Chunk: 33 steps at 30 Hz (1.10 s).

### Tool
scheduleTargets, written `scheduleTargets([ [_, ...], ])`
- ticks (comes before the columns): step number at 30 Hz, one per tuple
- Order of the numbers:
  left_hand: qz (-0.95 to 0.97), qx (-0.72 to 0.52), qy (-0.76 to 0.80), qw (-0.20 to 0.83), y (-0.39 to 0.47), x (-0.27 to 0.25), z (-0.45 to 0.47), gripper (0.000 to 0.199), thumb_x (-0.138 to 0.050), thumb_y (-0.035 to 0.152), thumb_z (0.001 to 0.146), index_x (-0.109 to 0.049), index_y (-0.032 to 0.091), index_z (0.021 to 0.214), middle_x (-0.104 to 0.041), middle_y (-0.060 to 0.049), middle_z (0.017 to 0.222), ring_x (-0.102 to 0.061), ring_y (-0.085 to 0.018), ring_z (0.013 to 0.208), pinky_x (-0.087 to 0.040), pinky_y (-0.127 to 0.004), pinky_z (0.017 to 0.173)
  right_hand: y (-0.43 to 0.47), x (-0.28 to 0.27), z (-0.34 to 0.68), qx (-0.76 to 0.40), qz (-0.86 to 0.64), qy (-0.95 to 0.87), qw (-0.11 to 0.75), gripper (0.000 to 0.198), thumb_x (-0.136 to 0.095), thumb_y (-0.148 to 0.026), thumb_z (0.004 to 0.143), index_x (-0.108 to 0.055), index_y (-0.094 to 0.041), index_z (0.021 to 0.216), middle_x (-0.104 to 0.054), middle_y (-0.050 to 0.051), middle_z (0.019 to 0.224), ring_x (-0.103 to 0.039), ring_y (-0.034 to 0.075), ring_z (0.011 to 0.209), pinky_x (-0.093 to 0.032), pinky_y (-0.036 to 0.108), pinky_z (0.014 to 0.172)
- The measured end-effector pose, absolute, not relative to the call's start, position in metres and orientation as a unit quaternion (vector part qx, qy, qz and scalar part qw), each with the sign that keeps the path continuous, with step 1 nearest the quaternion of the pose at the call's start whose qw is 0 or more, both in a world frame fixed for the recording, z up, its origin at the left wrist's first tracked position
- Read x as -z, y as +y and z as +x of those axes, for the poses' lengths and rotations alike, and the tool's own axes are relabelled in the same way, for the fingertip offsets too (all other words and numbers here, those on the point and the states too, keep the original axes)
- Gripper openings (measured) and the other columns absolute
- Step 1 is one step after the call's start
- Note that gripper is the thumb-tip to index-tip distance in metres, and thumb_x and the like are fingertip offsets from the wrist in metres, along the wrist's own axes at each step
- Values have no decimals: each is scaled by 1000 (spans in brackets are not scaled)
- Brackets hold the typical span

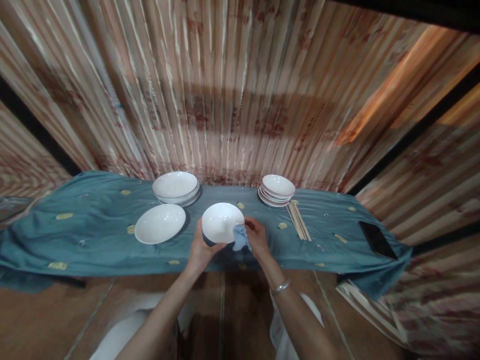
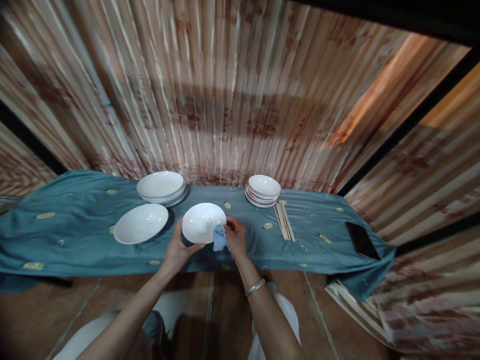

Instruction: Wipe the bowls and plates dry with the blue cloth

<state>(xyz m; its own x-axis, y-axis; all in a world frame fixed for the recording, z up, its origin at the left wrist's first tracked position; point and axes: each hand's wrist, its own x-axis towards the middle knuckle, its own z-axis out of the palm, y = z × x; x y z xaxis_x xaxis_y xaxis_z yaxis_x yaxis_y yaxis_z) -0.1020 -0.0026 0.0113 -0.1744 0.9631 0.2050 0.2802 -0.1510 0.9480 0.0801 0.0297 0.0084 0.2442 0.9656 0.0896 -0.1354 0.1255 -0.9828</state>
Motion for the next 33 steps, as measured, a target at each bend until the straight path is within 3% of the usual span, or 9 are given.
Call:
scheduleTargets([
  [9,560,-505,537,379,27,11,-65,98,-86,37,50,-43,21,137,-61,-12,133,-56,-33,125,-43,-47,106,45,9,125,-451,-530,-410,589,25,-66,-32,61,-75,-20,81,-76,2,78,-68,20,73,-55,33,70],
  [15,553,-499,547,382,32,12,-64,101,-87,35,48,-43,21,138,-62,-12,132,-56,-33,127,-43,-46,106,56,0,148,-384,-585,-414,582,21,-65,-37,68,-75,-24,81,-78,2,88,-69,22,88,-55,35,83],
  [20,555,-495,546,387,32,17,-66,105,-86,37,49,-39,19,141,-58,-15,138,-53,-34,130,-40,-46,109,62,-22,144,-542,-502,-384,554,32,-51,-44,82,-73,-21,85,-77,6,83,-71,23,85,-58,34,74],
  [22,559,-494,542,388,32,18,-67,104,-86,37,51,-39,19,142,-58,-15,138,-53,-34,131,-40,-47,110,66,-22,132,-552,-503,-397,533,35,-49,-46,85,-72,-20,84,-76,7,82,-71,24,87,-58,34,75],
  [28,576,-483,538,383,31,17,-68,103,-85,33,54,-38,19,144,-54,-16,143,-50,-33,134,-37,-47,113,74,-8,103,-380,-571,-463,561,29,-59,-35,81,-73,-20,102,-76,7,107,-69,23,102,-53,37,95],
  [33,577,-491,528,385,30,19,-67,103,-83,30,57,-36,20,147,-52,-15,146,-49,-32,135,-36,-46,114,65,-11,103,-274,-578,-576,509,28,-53,-27,86,-72,-21,107,-75,8,110,-70,22,94,-55,36,88],
])
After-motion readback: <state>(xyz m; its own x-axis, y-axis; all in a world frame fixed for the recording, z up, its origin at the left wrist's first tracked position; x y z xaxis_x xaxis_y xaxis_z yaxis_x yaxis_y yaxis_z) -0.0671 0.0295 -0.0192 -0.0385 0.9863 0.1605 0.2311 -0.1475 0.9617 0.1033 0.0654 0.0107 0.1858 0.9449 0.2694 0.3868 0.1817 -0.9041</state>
